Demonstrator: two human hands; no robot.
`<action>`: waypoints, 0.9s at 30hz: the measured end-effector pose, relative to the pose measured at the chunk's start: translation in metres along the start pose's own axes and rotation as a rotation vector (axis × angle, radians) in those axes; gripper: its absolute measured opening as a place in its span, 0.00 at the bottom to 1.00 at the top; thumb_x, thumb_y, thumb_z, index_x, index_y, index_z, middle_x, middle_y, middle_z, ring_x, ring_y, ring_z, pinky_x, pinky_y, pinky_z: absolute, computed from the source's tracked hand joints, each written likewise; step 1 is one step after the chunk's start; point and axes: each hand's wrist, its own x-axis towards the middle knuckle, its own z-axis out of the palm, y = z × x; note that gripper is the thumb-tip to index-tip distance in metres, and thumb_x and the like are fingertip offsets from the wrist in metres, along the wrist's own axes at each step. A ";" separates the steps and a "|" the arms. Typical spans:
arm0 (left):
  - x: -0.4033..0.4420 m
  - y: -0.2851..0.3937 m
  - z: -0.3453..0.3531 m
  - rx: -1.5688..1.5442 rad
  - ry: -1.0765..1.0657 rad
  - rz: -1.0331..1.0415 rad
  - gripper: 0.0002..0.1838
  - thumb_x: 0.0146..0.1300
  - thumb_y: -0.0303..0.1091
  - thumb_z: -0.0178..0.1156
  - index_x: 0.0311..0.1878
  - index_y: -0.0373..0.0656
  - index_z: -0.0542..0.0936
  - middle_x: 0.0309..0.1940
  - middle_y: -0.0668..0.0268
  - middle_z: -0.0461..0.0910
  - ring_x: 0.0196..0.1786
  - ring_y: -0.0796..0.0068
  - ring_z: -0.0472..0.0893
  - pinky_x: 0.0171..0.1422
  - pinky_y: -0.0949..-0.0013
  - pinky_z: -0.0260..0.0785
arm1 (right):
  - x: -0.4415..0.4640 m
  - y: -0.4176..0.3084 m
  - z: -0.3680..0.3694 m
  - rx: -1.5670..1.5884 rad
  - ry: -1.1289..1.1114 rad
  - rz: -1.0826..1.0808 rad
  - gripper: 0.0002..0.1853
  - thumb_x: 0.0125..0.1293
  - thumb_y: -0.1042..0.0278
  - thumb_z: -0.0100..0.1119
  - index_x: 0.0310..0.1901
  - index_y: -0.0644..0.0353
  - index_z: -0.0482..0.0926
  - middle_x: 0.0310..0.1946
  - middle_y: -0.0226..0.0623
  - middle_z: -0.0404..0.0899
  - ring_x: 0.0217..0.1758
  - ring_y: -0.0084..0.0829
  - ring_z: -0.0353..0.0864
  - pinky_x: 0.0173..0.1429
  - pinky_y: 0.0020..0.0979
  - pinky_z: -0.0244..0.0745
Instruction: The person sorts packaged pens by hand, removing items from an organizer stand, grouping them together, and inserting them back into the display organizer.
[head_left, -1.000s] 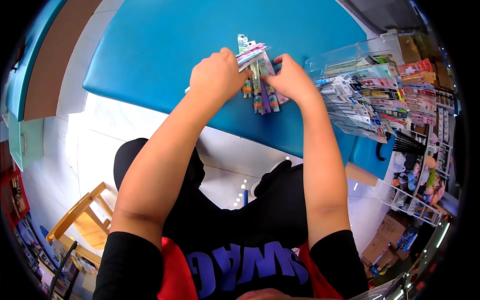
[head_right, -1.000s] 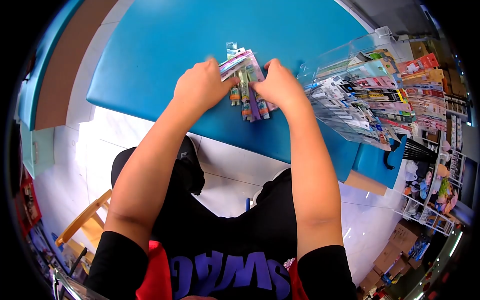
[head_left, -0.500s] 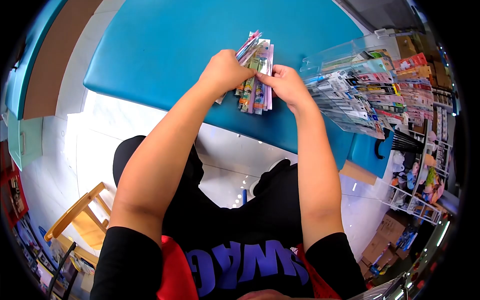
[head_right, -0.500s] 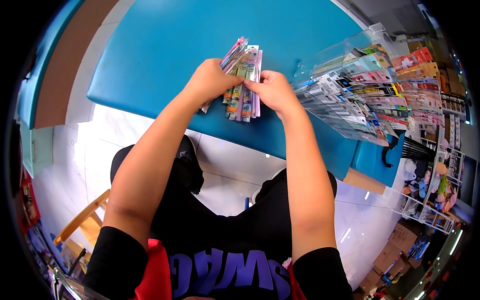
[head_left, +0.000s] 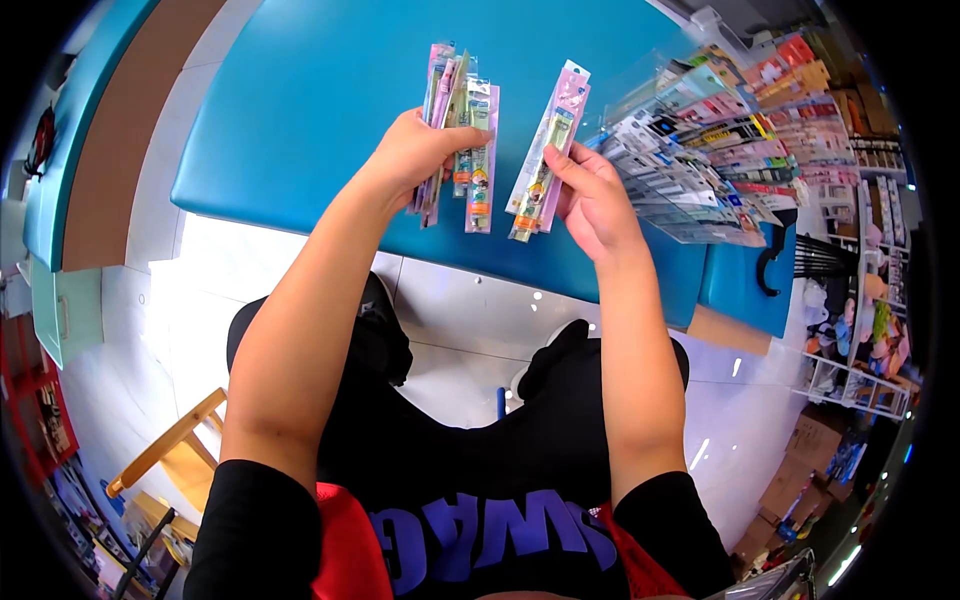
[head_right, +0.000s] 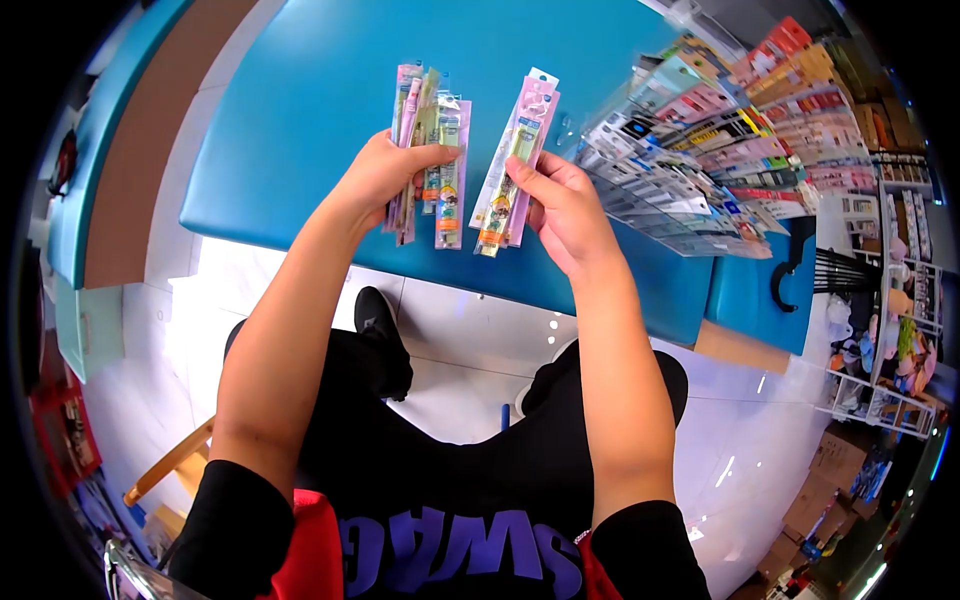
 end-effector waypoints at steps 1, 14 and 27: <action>-0.007 0.007 0.005 0.010 -0.006 0.005 0.11 0.62 0.33 0.73 0.44 0.38 0.86 0.32 0.68 0.83 0.29 0.80 0.77 0.39 0.69 0.75 | -0.007 -0.007 0.004 0.080 -0.008 0.008 0.15 0.76 0.66 0.66 0.58 0.65 0.82 0.50 0.34 0.87 0.50 0.25 0.88 0.55 0.34 0.85; -0.056 -0.007 0.066 -0.279 -0.336 0.028 0.25 0.75 0.53 0.64 0.59 0.39 0.80 0.46 0.65 0.85 0.44 0.75 0.83 0.50 0.65 0.80 | -0.078 0.011 0.008 -0.055 0.076 -0.140 0.18 0.71 0.71 0.71 0.60 0.62 0.79 0.51 0.34 0.87 0.53 0.25 0.86 0.63 0.31 0.79; -0.111 -0.022 0.131 -0.426 -0.235 -0.026 0.19 0.75 0.36 0.59 0.61 0.34 0.76 0.49 0.57 0.85 0.49 0.67 0.87 0.55 0.61 0.82 | -0.133 0.031 0.011 -0.120 0.175 -0.288 0.18 0.83 0.74 0.47 0.70 0.64 0.70 0.54 0.37 0.82 0.54 0.22 0.81 0.58 0.30 0.78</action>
